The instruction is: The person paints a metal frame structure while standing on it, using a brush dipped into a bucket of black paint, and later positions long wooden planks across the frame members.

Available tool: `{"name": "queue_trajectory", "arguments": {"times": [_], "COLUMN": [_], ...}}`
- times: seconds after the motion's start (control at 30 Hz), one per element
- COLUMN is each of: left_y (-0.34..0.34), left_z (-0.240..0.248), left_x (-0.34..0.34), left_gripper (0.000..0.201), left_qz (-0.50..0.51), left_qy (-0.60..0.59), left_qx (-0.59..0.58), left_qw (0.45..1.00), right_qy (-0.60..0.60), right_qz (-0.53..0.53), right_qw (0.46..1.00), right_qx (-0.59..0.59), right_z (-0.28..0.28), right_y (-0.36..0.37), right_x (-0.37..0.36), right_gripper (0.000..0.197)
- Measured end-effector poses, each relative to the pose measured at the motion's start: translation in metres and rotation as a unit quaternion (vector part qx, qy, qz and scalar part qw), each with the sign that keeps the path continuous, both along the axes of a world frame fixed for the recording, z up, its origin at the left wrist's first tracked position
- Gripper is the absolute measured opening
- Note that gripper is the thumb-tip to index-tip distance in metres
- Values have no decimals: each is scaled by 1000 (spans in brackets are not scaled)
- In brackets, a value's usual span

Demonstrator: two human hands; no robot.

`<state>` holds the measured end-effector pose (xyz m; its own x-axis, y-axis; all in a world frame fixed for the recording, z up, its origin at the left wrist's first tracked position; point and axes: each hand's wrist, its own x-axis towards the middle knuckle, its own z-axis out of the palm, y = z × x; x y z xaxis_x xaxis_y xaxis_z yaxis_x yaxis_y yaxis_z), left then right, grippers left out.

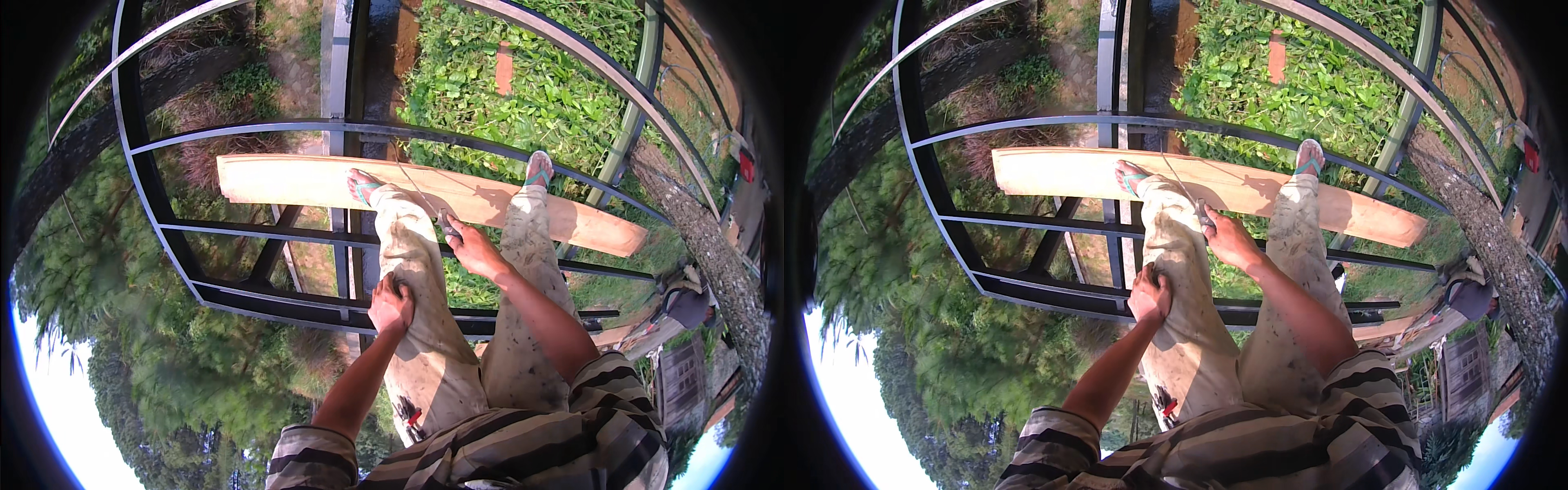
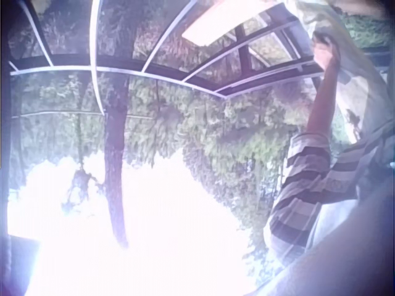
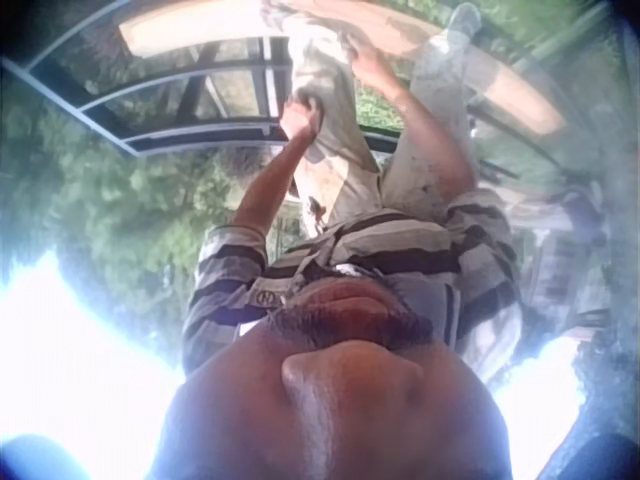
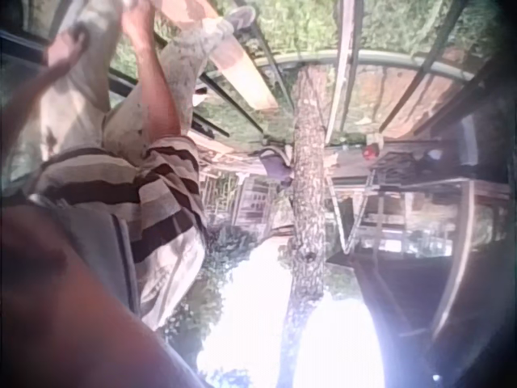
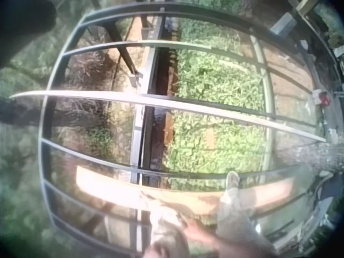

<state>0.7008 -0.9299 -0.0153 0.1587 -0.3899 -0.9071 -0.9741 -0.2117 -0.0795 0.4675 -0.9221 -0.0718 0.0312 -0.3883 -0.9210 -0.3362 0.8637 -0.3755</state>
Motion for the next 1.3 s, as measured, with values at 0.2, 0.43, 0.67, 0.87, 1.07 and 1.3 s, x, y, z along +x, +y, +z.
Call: {"name": "queue_trajectory", "arguments": {"times": [0.2,0.43,0.67,0.87,1.07,1.3], "left_y": [19,12,39,30,21,20], "left_z": [-12,-10,-26,-23,-18,-25], "left_x": [13,21,58,61,57,67], "left_gripper": [53,55,54,56,53,54], "left_qz": [5,-14,16,-7,18,35], "left_qy": [11,45,62,55,63,59], "left_qx": [-18,1,-39,-37,-25,-33], "left_qw": [1000,999,997,998,998,997], "right_qy": [43,41,-2,46,71,58], "right_qz": [-110,-79,-8,-89,28,-3], "right_qw": [993,996,997,993,997,998], "right_qx": [-14,-13,77,54,27,36], "right_z": [-44,-36,-16,-3,-29,-5], "right_y": [-65,-116,-100,-125,-106,-119], "right_x": [106,180,207,193,216,206], "right_gripper": [60,70,72,58,72,77]}}
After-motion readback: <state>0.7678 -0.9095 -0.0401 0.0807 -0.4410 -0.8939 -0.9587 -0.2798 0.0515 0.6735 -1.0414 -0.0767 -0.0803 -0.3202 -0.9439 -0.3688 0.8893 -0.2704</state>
